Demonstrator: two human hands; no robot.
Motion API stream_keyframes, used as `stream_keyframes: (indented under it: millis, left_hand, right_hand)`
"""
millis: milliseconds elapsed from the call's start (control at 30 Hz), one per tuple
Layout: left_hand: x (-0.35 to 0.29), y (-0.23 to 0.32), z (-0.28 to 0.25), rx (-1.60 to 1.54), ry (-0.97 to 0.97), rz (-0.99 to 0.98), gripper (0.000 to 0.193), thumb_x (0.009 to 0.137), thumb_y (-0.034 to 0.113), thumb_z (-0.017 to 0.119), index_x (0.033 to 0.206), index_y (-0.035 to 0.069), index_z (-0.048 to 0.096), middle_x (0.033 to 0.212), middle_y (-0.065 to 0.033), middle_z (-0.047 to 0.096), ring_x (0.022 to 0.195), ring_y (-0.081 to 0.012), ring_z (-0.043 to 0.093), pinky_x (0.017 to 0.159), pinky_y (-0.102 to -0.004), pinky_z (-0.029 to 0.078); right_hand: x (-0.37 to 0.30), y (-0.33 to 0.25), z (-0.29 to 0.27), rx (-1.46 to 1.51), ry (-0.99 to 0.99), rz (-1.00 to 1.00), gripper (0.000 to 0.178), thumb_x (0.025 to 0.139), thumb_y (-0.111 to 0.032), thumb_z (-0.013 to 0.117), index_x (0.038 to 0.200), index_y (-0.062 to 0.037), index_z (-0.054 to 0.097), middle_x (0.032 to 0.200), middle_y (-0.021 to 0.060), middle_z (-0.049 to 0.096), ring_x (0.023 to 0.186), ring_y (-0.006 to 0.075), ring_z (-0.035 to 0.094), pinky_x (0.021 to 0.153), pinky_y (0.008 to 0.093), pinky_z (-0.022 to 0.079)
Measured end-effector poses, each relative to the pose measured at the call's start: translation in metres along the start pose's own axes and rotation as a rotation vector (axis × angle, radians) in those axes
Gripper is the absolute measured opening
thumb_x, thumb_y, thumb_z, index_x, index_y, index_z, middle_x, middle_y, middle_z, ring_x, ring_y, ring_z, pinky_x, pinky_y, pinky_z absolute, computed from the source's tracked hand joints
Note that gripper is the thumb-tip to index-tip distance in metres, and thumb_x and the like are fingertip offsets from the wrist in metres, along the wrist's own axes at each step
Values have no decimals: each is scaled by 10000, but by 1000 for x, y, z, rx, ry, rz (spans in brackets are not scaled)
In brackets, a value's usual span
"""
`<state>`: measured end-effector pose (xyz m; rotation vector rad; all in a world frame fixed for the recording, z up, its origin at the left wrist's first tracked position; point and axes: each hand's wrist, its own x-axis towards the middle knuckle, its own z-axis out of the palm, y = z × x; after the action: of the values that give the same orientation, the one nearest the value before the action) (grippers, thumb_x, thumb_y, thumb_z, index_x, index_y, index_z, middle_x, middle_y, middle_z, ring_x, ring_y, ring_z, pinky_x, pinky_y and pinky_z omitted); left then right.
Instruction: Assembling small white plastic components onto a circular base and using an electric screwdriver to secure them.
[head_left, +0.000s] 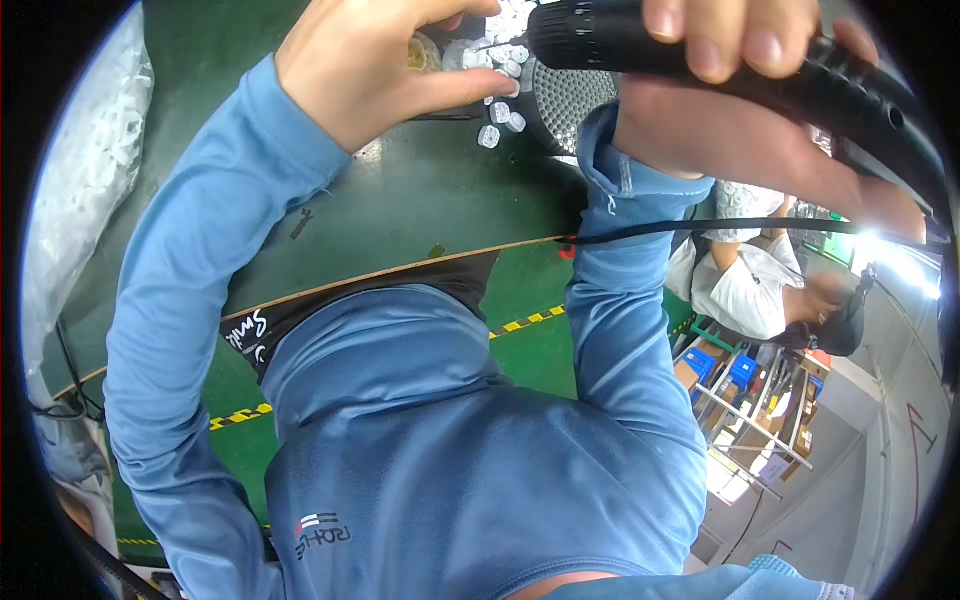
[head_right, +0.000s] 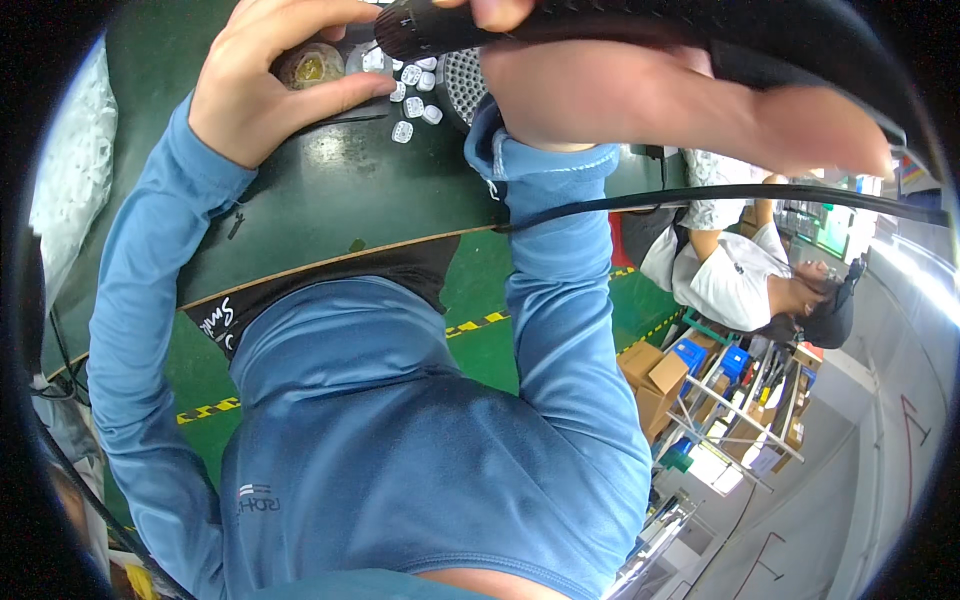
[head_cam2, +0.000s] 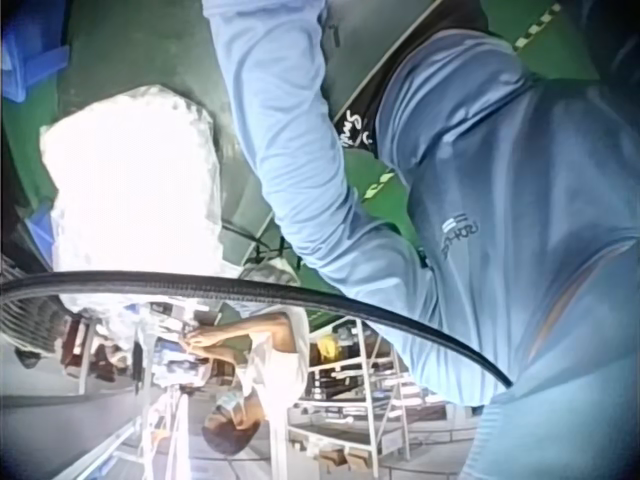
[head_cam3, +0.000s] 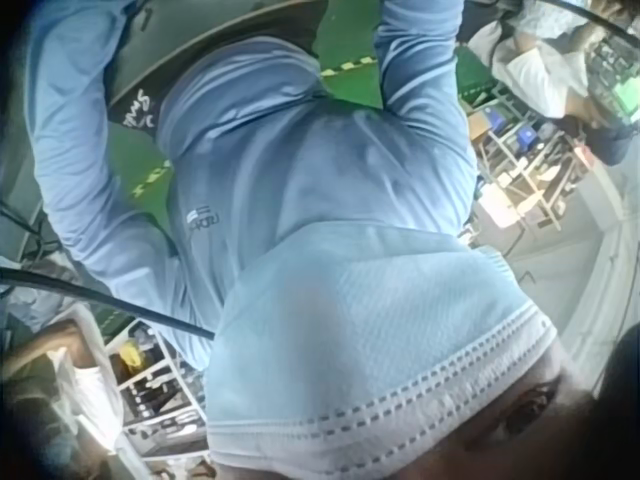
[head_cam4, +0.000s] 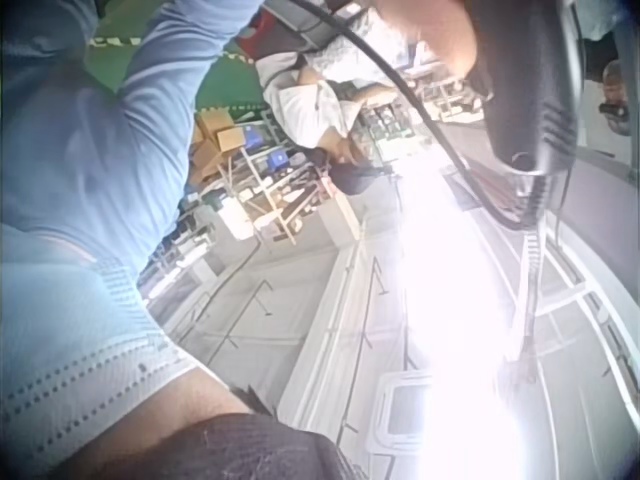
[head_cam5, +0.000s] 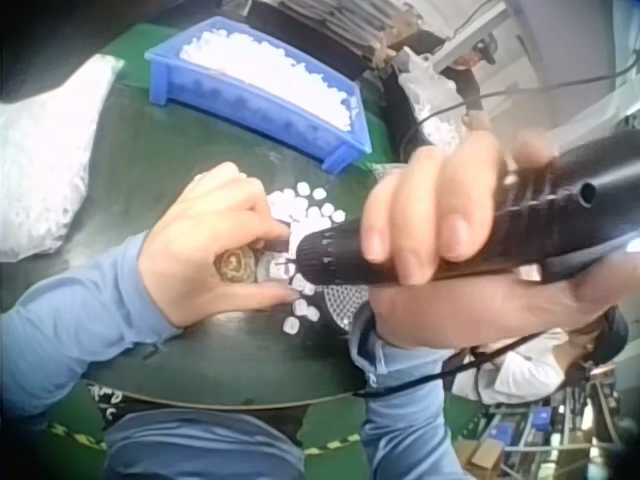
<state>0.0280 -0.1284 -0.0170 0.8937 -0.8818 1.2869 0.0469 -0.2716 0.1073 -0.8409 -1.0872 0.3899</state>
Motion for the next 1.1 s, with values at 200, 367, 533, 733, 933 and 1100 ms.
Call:
stream_keyframes:
  millis: [200,367,533,733,933,1100]
  left_hand:
    - [1,20,-12,286,-209,-75,346,667,202,862,939,70,695,918,-64,547,891,-275,489,774,-397,356]
    - [-14,11,-20,373,-277,-82,245,704,219,834,867,87,707,905,-68,542,895,-285,489,776,-410,353]
    - [28,49,-13,622,-599,-396,218,732,241,811,858,86,725,892,-76,553,898,-292,498,783,-409,360]
    - [45,61,-10,803,-858,-669,220,738,245,805,870,81,739,882,-78,556,893,-293,504,783,-409,365]
    - [46,62,-10,807,-858,-663,216,740,240,804,867,78,739,873,-78,555,884,-289,507,782,-405,374]
    - [44,61,-11,798,-853,-684,210,736,236,807,860,81,738,859,-74,550,874,-287,506,773,-400,376]
  right_hand:
    - [-1,1,-6,-7,28,5,941,832,-867,428,1340,-79,510,783,91,597,556,183,566,527,346,490]
    - [4,11,-4,7,28,18,944,830,-871,423,1342,-83,514,780,90,597,556,184,566,529,346,491]
    - [2,12,-1,14,46,29,948,828,-876,418,1345,-87,517,778,89,597,556,184,566,531,347,491]
    - [3,14,6,19,58,36,952,825,-881,412,1348,-92,520,776,88,597,556,185,567,533,347,491]
    - [2,8,1,23,80,41,957,823,-886,406,1350,-96,524,773,87,597,556,186,567,536,347,491]
    - [2,13,1,26,97,44,961,821,-890,400,1353,-100,527,771,86,597,556,186,567,538,347,491]
